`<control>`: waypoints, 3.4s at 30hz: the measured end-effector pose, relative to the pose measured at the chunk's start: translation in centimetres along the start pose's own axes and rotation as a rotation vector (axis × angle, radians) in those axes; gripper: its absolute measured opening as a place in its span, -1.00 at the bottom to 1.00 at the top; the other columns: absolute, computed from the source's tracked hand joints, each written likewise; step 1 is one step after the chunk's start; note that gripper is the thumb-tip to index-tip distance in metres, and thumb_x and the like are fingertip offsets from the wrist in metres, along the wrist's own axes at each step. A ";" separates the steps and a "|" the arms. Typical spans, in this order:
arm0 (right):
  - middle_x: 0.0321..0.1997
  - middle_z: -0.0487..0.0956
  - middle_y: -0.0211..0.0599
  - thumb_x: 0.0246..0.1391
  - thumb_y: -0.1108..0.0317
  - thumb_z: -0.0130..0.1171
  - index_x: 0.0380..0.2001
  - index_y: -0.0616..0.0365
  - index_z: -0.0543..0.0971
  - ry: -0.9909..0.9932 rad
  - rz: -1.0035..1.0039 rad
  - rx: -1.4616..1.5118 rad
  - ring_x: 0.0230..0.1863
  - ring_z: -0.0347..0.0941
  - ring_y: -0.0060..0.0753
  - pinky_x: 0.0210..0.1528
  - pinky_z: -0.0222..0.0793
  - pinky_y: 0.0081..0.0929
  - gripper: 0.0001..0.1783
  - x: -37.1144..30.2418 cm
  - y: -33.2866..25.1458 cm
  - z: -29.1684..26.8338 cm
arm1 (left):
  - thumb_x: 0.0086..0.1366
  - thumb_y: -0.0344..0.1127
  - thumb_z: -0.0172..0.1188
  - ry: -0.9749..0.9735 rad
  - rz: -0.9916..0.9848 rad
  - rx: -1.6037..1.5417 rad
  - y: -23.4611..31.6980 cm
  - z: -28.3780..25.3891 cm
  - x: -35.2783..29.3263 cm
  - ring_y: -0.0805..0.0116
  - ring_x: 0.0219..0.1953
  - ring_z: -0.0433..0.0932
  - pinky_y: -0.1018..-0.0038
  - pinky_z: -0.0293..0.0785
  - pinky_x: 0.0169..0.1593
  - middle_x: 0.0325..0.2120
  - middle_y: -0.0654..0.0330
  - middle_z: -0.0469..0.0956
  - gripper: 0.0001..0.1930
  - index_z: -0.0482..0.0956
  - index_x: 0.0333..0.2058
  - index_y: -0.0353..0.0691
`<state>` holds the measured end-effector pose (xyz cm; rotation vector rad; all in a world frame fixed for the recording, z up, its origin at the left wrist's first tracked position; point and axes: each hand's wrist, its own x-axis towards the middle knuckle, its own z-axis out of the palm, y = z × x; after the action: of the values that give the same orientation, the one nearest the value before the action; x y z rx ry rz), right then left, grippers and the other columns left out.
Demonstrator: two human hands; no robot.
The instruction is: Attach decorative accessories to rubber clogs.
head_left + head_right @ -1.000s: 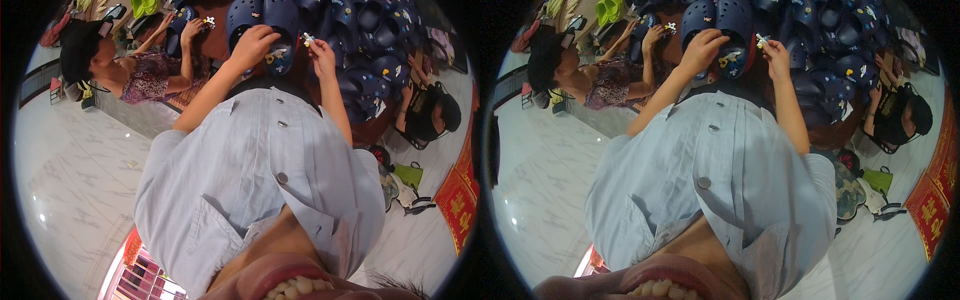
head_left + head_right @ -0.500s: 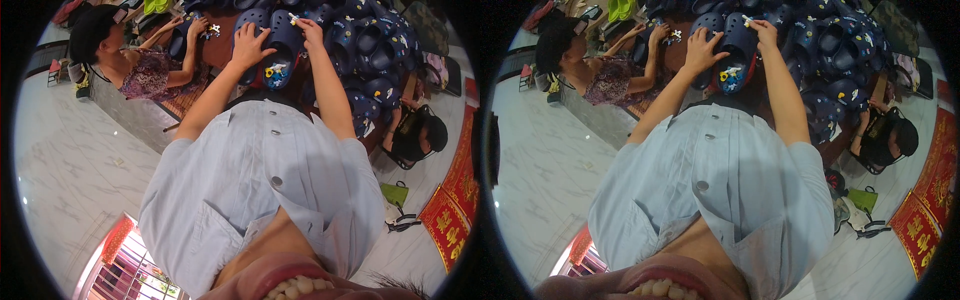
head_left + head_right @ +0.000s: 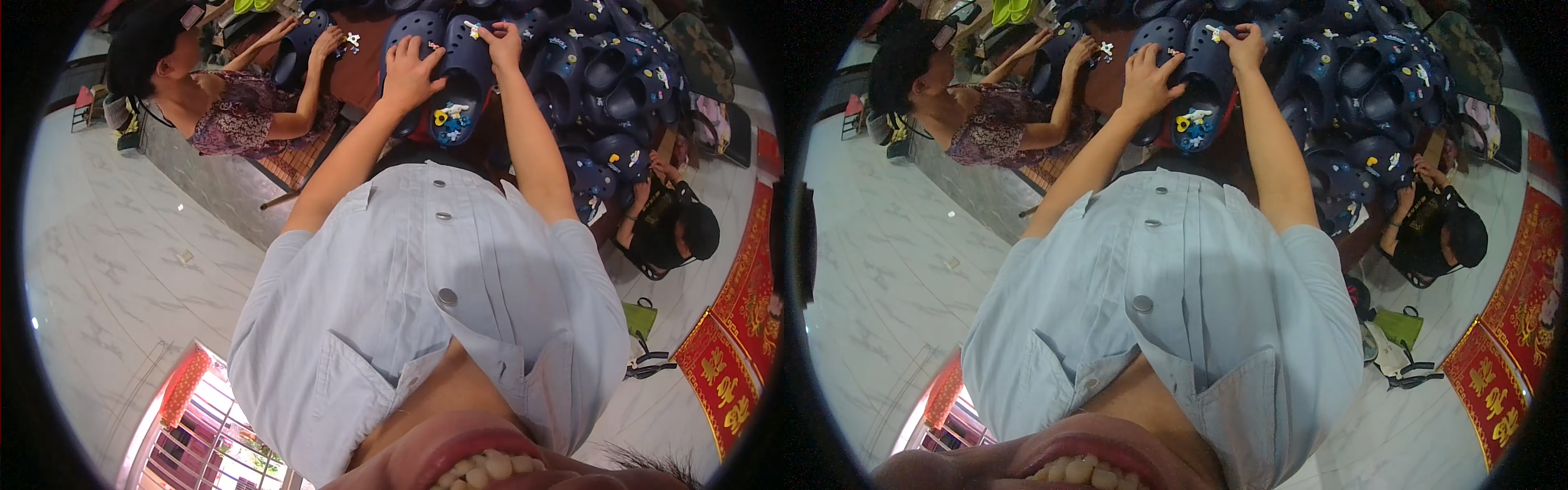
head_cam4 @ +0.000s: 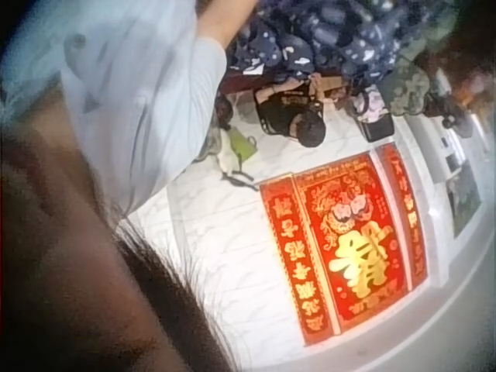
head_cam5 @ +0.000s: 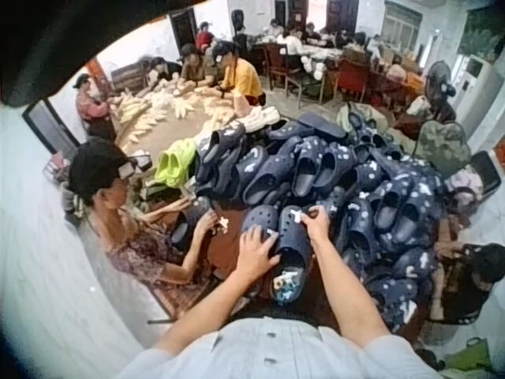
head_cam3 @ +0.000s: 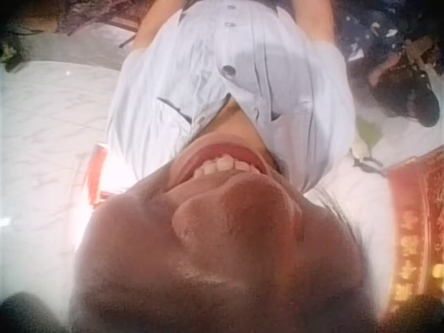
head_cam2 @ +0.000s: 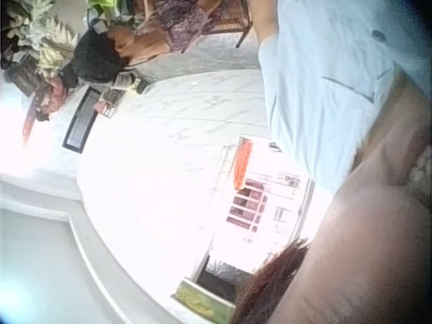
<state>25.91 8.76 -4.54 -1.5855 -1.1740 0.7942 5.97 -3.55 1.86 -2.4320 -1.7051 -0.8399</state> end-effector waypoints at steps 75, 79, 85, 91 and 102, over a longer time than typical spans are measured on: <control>-0.25 0.52 -0.37 -0.08 0.42 0.10 -0.32 0.06 0.62 -0.320 -0.687 -0.919 -0.02 0.33 -0.22 0.08 0.12 -0.12 -0.79 -19.0 -5.2 -7.3 | -0.10 -0.06 0.31 0.008 0.103 0.044 -0.5 0.5 0.4 -0.10 0.10 0.28 0.04 0.24 0.04 -0.04 -0.10 0.35 -0.51 0.61 -0.12 -0.04; -0.26 0.52 -0.40 -0.15 0.38 0.20 -0.31 0.02 0.61 -0.318 -0.710 -0.916 -0.03 0.33 -0.24 0.08 0.11 -0.12 -0.77 -18.7 -4.9 -7.4 | -0.09 -0.06 0.31 0.002 0.097 0.043 -0.5 0.3 0.3 -0.11 0.10 0.28 0.04 0.24 0.05 -0.04 -0.10 0.35 -0.51 0.61 -0.11 -0.04; -0.31 0.54 -0.42 -0.15 0.35 0.28 -0.32 -0.01 0.61 -0.285 -0.664 -0.742 -0.07 0.35 -0.30 0.08 0.11 -0.17 -0.78 -18.4 -4.7 -7.9 | -0.08 -0.08 0.32 -0.009 0.097 0.042 -0.4 0.4 0.3 -0.13 0.12 0.26 0.02 0.22 0.06 -0.03 -0.13 0.35 -0.49 0.59 -0.09 -0.04; -0.34 0.58 -0.37 0.02 0.38 0.21 -0.27 0.07 0.64 -0.121 -0.210 -0.165 -0.22 0.46 -0.35 -0.07 0.30 -0.39 -0.83 -16.3 -6.8 -8.1 | -0.08 -0.09 0.32 -0.022 0.075 0.042 -0.7 0.1 -0.1 -0.14 0.12 0.26 0.02 0.21 0.08 -0.01 -0.14 0.34 -0.49 0.59 -0.08 -0.04; -0.38 0.63 -0.22 -0.08 0.29 0.27 -0.38 0.08 0.66 -0.086 -0.431 -0.230 -0.26 0.49 -0.19 -0.10 0.31 -0.27 -0.83 -5.4 -5.7 -1.5 | -0.16 -0.13 0.32 0.037 0.081 0.005 -0.3 0.3 0.1 -0.13 0.09 0.29 0.02 0.23 0.03 -0.07 -0.09 0.37 -0.52 0.59 -0.17 -0.07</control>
<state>23.69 3.52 1.11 -1.4126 -1.6463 0.4599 5.87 -3.24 1.62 -2.4480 -1.5826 -0.8639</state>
